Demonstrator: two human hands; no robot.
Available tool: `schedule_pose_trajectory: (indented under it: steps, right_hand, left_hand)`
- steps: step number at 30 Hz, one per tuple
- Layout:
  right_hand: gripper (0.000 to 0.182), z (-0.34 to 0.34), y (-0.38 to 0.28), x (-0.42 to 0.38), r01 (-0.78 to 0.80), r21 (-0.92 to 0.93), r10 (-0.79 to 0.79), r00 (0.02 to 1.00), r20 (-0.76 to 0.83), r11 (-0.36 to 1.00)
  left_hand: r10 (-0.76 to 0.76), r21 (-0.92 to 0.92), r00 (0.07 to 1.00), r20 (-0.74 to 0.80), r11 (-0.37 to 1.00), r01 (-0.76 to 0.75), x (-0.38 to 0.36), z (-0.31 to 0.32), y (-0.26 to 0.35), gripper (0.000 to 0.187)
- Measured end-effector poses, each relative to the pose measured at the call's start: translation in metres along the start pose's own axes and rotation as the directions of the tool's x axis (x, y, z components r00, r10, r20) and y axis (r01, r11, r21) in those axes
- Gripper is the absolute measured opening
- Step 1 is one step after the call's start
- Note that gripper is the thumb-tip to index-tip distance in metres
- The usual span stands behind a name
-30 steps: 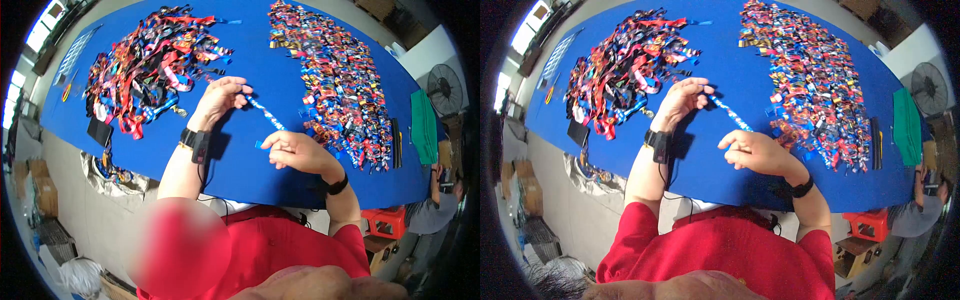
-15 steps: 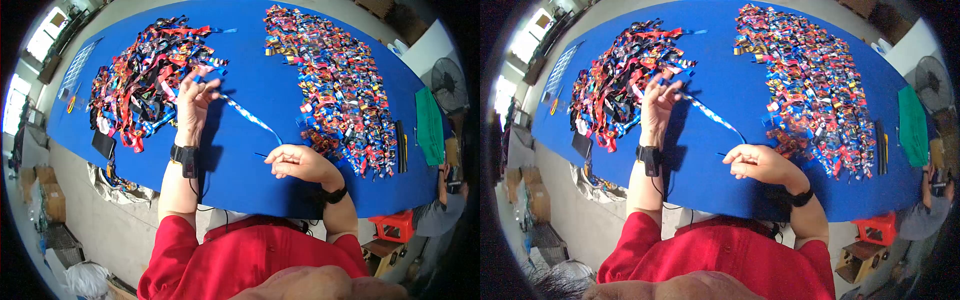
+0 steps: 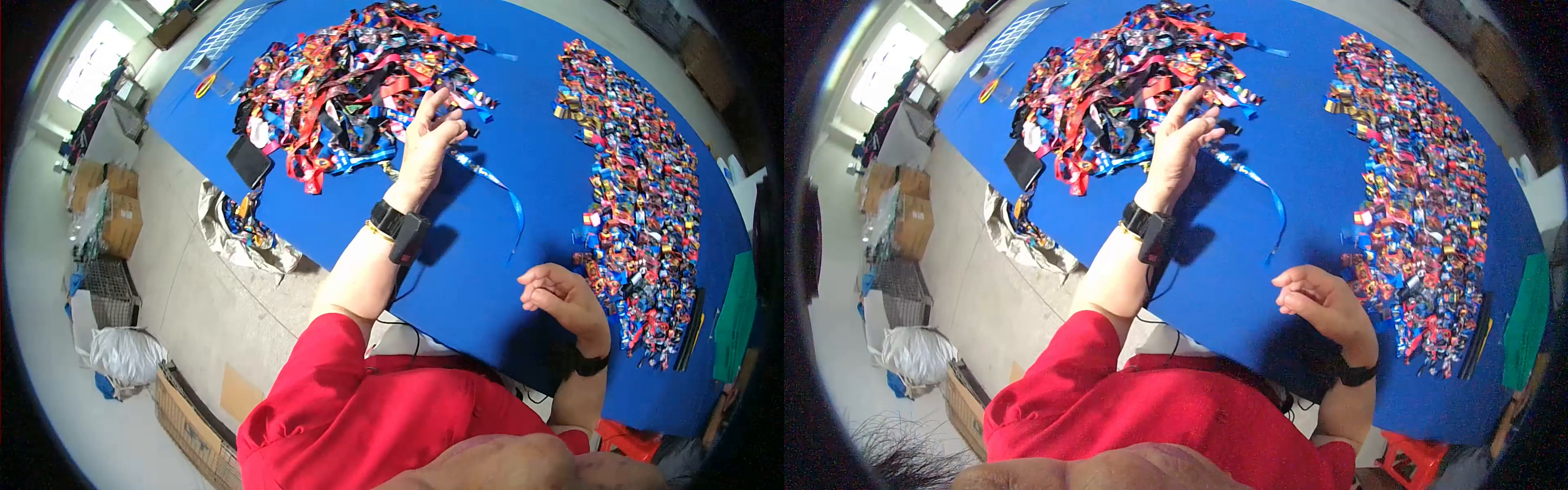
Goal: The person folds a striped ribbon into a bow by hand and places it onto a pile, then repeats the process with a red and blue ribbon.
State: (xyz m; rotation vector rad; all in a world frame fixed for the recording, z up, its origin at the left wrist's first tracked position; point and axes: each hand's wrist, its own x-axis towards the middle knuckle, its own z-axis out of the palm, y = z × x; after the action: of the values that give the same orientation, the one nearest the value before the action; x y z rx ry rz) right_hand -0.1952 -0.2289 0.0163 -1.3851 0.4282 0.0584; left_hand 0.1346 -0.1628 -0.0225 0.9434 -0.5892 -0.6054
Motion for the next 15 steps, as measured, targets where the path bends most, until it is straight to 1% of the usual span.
schedule_pose_trajectory:
  steps: [2,3,6,9,10,11,12,14,15]
  right_hand:
    - [0.023,0.003,-0.002,-0.001,-0.025,-0.008,0.025,0.999,-0.027,1.0]
    - [0.023,0.003,-0.001,0.0,-0.024,-0.006,0.024,0.999,-0.022,1.0]
    - [0.023,0.002,0.002,0.002,-0.017,-0.004,0.017,1.0,-0.009,1.0]
    - [0.023,0.0,0.003,0.001,0.004,-0.003,-0.003,1.0,0.007,1.0]
    - [0.023,0.0,0.002,0.001,0.008,0.0,-0.008,1.0,0.006,1.0]
    - [0.023,0.0,0.001,0.0,0.011,0.003,-0.011,1.0,0.004,1.0]
    - [0.023,0.001,-0.001,-0.001,0.014,-0.005,-0.014,1.0,-0.003,1.0]
    - [0.022,0.002,-0.003,-0.002,0.02,-0.014,-0.02,1.0,-0.016,1.0]
    - [0.022,0.001,-0.002,-0.003,0.022,-0.017,-0.022,1.0,-0.016,1.0]
  left_hand:
    - [0.084,0.057,0.993,-0.087,0.995,-0.079,0.002,-0.003,0.002,0.066]
    - [0.12,0.095,0.987,-0.103,0.989,-0.11,0.004,-0.007,0.004,0.067]
    - [0.197,0.315,0.959,-0.203,0.94,-0.127,0.007,-0.016,0.006,0.068]
    - [0.314,0.399,0.91,-0.271,0.897,-0.191,0.019,-0.03,-0.003,0.063]
    - [0.347,0.421,0.894,-0.283,0.883,-0.21,0.02,-0.031,0.004,0.06]
    - [0.246,0.396,0.908,-0.338,0.913,-0.1,0.017,-0.038,0.013,0.054]
    - [0.347,0.436,0.871,-0.348,0.883,-0.177,0.024,-0.051,0.011,0.052]
    - [0.269,0.446,0.873,-0.407,0.892,-0.067,0.01,-0.05,0.056,0.049]
    - [0.425,0.6,0.819,-0.386,0.79,-0.127,0.018,-0.073,0.055,0.048]
